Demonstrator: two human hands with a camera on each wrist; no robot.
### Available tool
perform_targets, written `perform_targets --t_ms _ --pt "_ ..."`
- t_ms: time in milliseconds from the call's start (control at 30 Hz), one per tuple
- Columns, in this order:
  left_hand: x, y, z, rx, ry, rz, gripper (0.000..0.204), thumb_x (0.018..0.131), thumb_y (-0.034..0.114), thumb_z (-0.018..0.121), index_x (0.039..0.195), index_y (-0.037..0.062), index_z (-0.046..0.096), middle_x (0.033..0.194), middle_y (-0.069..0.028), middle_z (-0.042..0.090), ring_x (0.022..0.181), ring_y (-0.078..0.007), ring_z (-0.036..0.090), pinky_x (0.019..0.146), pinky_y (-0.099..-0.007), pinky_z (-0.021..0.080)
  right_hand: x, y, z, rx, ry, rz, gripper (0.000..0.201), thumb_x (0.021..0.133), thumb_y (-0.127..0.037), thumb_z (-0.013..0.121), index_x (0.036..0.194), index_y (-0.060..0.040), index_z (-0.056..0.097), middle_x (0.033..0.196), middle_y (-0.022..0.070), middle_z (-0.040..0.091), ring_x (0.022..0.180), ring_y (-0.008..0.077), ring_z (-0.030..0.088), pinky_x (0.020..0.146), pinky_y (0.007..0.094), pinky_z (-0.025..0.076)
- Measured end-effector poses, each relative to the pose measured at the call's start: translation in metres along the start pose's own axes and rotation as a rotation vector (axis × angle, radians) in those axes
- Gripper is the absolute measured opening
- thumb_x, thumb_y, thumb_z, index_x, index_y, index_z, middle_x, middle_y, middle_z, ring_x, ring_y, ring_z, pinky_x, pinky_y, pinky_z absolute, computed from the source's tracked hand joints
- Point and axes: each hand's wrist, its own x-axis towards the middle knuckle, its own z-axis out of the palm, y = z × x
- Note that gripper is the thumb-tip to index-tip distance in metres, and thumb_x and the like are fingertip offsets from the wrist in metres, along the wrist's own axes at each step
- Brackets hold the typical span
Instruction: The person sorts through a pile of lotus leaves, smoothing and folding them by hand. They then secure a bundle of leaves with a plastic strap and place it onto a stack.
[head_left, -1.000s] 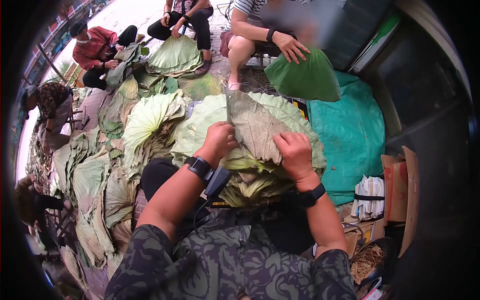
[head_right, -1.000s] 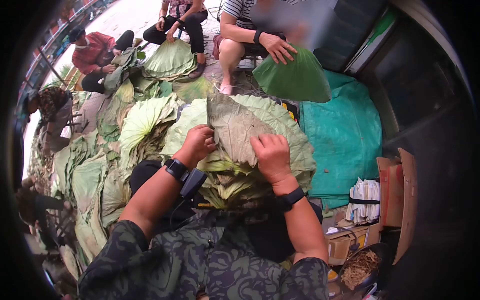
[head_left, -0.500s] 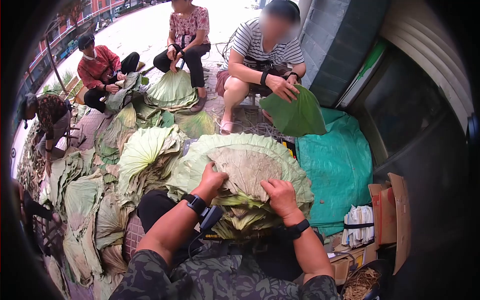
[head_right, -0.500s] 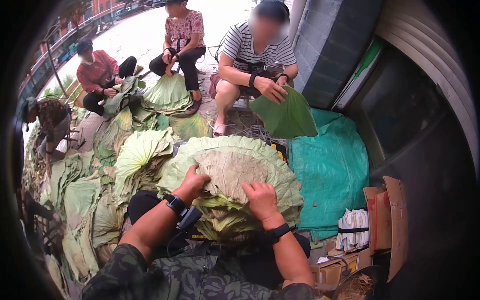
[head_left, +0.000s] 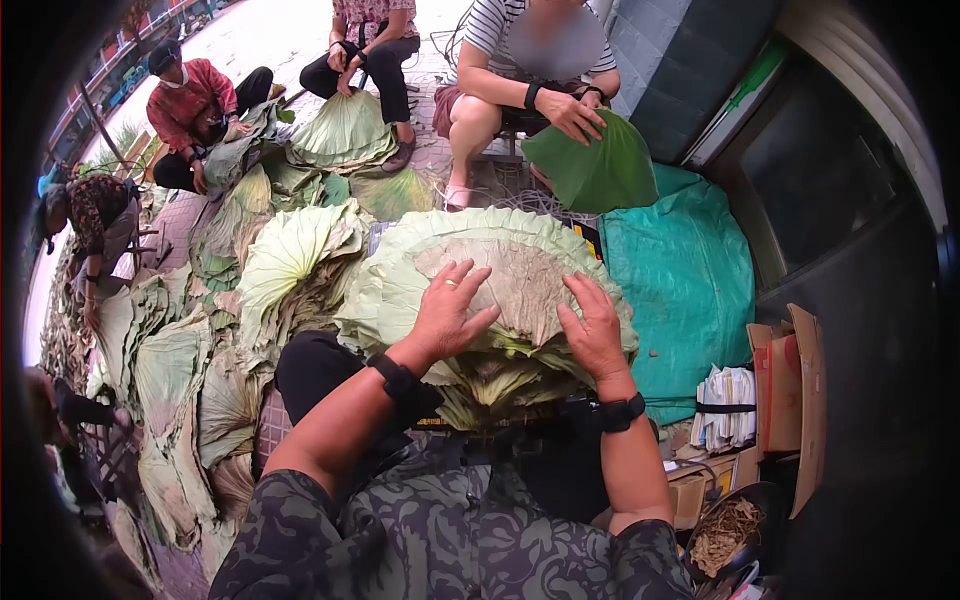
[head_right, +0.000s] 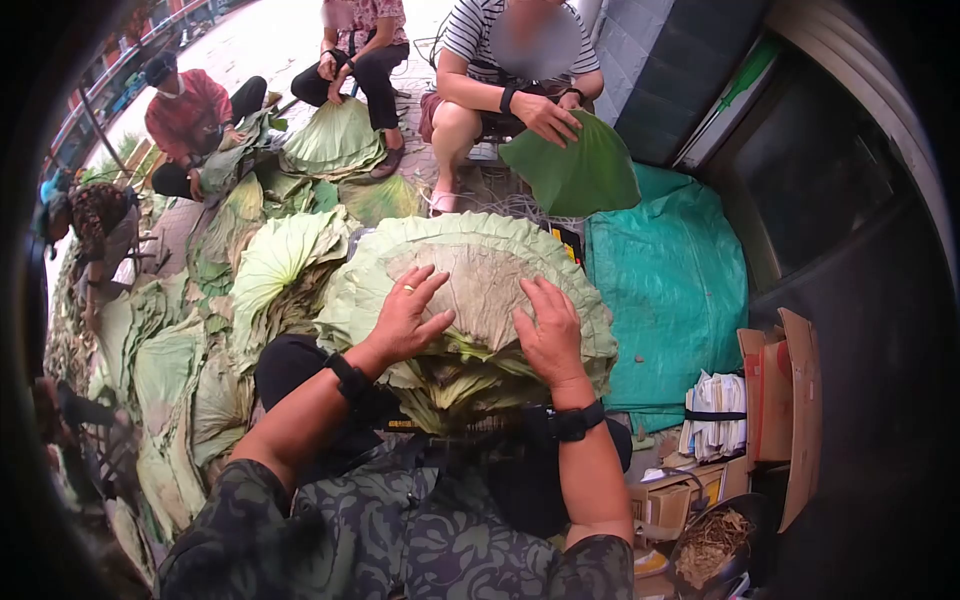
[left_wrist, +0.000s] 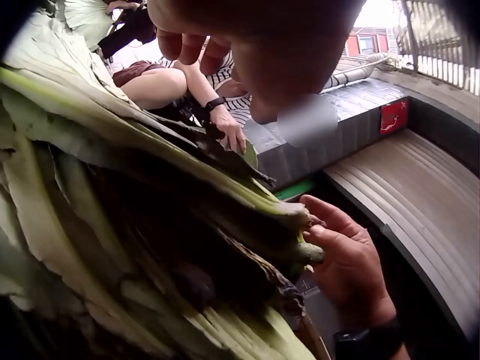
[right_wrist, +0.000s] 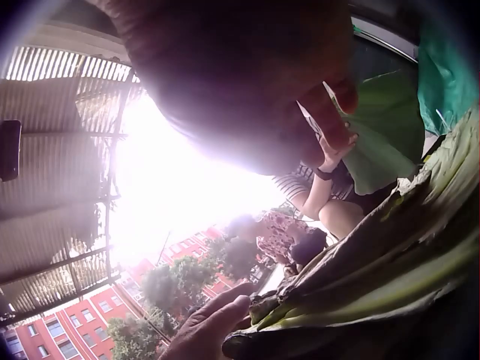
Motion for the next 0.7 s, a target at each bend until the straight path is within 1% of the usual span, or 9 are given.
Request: perform_targets --t_ms 33,100,167,200,300,333,433,500,700 --pt "-0.005 -0.005 0.008 0.0 -0.005 -0.001 0.053 0.082 0.034 0.058 0.126 0.0053 0.048 0.126 -0.0244 0.046 0.121 -0.0382 0.04 0.103 -0.0434 0.029 -0.009 0.009 0.009 -0.137 -0.089 0.043 0.042 0.083 -0.023 0.052 0.124 -0.0096 0.05 0.125 0.0186 0.049 0.116 0.0354 0.045 0.1 0.0426 0.032" --pt "-0.017 -0.021 0.029 -0.071 -0.331 -0.031 0.051 0.087 0.037 0.051 0.127 0.0065 0.047 0.13 -0.0253 0.043 0.125 -0.0397 0.035 0.106 -0.0442 0.025 -0.029 0.033 0.03 -0.272 -0.18 0.095 0.046 0.087 -0.032 0.051 0.128 -0.0123 0.047 0.131 0.0195 0.044 0.122 0.0367 0.039 0.103 0.0432 0.029" --pt "-0.023 -0.02 0.029 -0.041 -0.31 -0.009 0.05 0.09 0.039 0.045 0.127 0.0068 0.047 0.13 -0.0259 0.043 0.125 -0.0403 0.034 0.107 -0.0443 0.022 -0.05 0.055 0.048 -0.065 -0.294 0.182 0.052 0.089 -0.045 0.043 0.134 -0.0173 0.042 0.138 0.0184 0.036 0.127 0.0388 0.031 0.105 0.0444 0.024" --pt "-0.021 -0.016 0.024 -0.033 -0.306 -0.011 0.05 0.09 0.039 0.044 0.128 0.007 0.047 0.13 -0.026 0.042 0.126 -0.0398 0.034 0.107 -0.0441 0.022 -0.055 0.052 0.048 -0.091 -0.265 0.191 0.054 0.09 -0.047 0.041 0.135 -0.018 0.04 0.138 0.0177 0.037 0.127 0.0399 0.032 0.105 0.0444 0.024" --pt "-0.023 -0.02 0.028 -0.048 -0.298 0.035 0.05 0.091 0.04 0.042 0.129 0.0068 0.046 0.131 -0.0261 0.042 0.128 -0.0382 0.032 0.109 -0.0433 0.02 -0.053 0.038 0.043 -0.151 -0.252 0.215 0.052 0.092 -0.041 0.038 0.133 -0.0099 0.041 0.135 0.0203 0.039 0.127 0.034 0.034 0.109 0.0379 0.02" --pt "-0.021 -0.018 0.027 -0.033 -0.315 -0.001 0.05 0.091 0.039 0.042 0.129 0.0061 0.046 0.131 -0.0261 0.042 0.128 -0.0375 0.032 0.109 -0.0431 0.019 -0.055 0.05 0.049 -0.115 -0.247 0.223 0.052 0.09 -0.045 0.042 0.134 -0.0173 0.042 0.137 0.017 0.038 0.125 0.0392 0.034 0.105 0.0437 0.025" --pt "-0.027 -0.027 0.034 -0.006 -0.32 0.004 0.051 0.091 0.038 0.042 0.129 0.0044 0.045 0.13 -0.0261 0.043 0.128 -0.0366 0.033 0.108 -0.0435 0.021 -0.057 0.046 0.046 -0.101 -0.222 0.205 0.051 0.089 -0.044 0.043 0.133 -0.0171 0.043 0.136 0.0169 0.04 0.125 0.0384 0.034 0.104 0.0438 0.025" --pt "-0.023 -0.028 0.034 -0.065 -0.329 -0.014 0.055 0.088 0.049 0.041 0.131 0.0155 0.045 0.138 -0.022 0.036 0.128 -0.0443 0.029 0.104 -0.0475 0.024 -0.06 0.043 0.045 -0.108 -0.205 0.197 0.051 0.09 -0.044 0.042 0.133 -0.0171 0.043 0.135 0.0166 0.041 0.125 0.0376 0.035 0.104 0.0438 0.026" --pt "-0.026 -0.022 0.036 -0.065 -0.329 -0.019 0.055 0.088 0.049 0.04 0.132 0.0151 0.044 0.137 -0.0218 0.037 0.128 -0.0442 0.028 0.104 -0.049 0.023 -0.068 0.043 0.051 -0.156 -0.15 0.202 0.05 0.091 -0.043 0.041 0.134 -0.0166 0.042 0.135 0.0153 0.042 0.124 0.0368 0.036 0.104 0.0435 0.026"
